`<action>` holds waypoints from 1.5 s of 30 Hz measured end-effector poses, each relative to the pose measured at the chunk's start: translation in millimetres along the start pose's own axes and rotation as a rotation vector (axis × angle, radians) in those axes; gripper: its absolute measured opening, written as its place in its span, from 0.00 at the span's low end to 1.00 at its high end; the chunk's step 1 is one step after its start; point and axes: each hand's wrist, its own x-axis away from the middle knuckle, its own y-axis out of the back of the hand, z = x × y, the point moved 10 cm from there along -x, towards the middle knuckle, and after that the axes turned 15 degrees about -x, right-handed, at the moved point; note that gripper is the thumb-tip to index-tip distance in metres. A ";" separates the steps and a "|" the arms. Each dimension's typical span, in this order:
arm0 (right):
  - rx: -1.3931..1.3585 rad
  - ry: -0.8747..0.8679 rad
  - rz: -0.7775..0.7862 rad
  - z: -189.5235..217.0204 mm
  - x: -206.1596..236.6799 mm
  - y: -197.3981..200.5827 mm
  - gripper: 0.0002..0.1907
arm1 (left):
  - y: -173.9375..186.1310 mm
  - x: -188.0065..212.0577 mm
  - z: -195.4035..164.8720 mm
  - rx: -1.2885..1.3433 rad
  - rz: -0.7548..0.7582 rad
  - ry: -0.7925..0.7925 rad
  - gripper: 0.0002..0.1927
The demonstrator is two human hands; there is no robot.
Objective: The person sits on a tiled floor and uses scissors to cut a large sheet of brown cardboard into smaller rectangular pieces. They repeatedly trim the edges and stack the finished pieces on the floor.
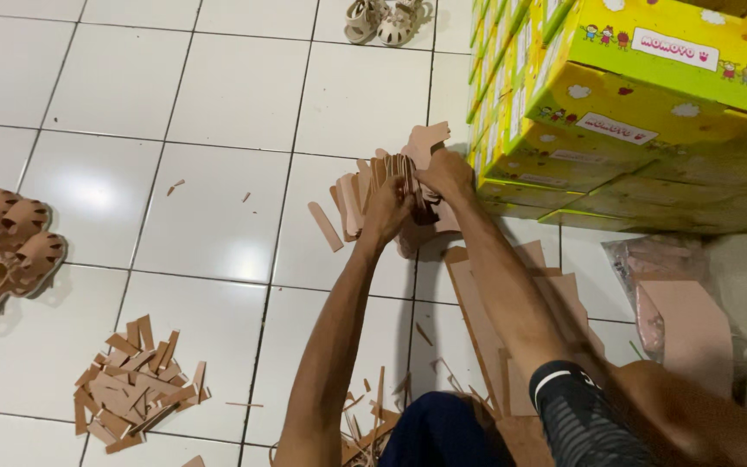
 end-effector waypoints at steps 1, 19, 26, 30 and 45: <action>0.001 0.022 0.002 0.0 0.1 1.7 0.25 | -8.6 -8.1 -2.3 0.049 0.020 -0.006 0.22; -0.600 0.417 -0.176 -24.8 208.7 8.7 0.19 | 26.5 147.5 38.0 0.233 -0.015 0.101 0.23; -0.738 0.036 0.104 -90.7 461.0 -66.4 0.12 | 116.4 420.6 141.9 0.008 -0.252 0.440 0.17; -0.661 0.294 0.127 -83.3 545.6 -72.5 0.10 | 183.0 566.1 174.8 -0.131 -0.528 0.563 0.13; -0.034 0.668 0.216 -60.1 608.6 -113.8 0.34 | 243.2 714.0 186.8 -0.390 -0.537 1.206 0.46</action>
